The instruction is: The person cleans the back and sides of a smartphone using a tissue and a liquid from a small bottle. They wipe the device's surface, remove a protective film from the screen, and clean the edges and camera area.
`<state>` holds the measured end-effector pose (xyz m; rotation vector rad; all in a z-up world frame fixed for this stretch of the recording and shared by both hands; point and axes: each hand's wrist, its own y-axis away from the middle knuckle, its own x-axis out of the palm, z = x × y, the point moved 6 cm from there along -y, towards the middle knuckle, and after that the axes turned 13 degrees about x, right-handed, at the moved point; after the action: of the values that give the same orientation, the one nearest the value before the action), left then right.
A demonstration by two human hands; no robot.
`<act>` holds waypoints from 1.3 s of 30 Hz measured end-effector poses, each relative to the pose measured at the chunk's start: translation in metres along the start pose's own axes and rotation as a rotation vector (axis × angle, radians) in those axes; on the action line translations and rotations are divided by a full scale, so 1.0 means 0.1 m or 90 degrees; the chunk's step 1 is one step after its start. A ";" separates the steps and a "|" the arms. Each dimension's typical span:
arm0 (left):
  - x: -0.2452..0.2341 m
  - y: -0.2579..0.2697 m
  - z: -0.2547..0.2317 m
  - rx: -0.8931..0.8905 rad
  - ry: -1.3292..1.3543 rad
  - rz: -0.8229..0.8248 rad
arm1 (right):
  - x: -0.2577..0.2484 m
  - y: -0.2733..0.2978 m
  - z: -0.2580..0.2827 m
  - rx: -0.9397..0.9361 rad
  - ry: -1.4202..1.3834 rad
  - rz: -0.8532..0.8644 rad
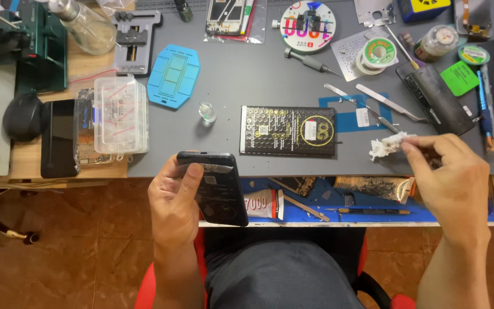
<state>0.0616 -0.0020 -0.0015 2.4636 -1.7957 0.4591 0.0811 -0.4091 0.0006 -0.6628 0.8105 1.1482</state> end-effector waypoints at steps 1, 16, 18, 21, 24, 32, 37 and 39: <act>0.02 -0.01 -0.02 0.009 -0.002 0.002 | -0.04 -0.01 0.11 -0.020 -0.015 -0.011; -0.18 0.14 0.06 0.024 0.031 -0.020 | 0.05 0.04 0.34 -0.072 -0.316 0.070; -0.12 0.17 0.08 0.012 0.056 -0.002 | 0.18 0.01 0.45 -0.068 -0.326 0.099; 0.01 0.19 0.06 -0.008 0.070 0.044 | 0.36 -0.02 0.76 -0.053 -0.349 0.160; 0.26 0.17 -0.17 -0.019 0.093 0.146 | 0.54 -0.02 0.90 -0.099 -0.325 0.153; 0.59 0.12 -0.32 -0.029 0.078 0.353 | 0.63 0.01 1.40 -0.090 -0.228 0.126; 0.62 0.09 -0.02 -0.069 0.091 0.338 | 0.59 0.12 1.58 -0.195 -0.278 0.124; 0.63 0.08 0.11 -0.107 0.107 0.315 | 0.58 0.15 1.66 -0.199 -0.296 0.139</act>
<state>0.0734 -0.0649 0.0036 1.8017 -2.2542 0.4951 0.1130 -0.2406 0.0435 -0.5374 0.3129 1.5740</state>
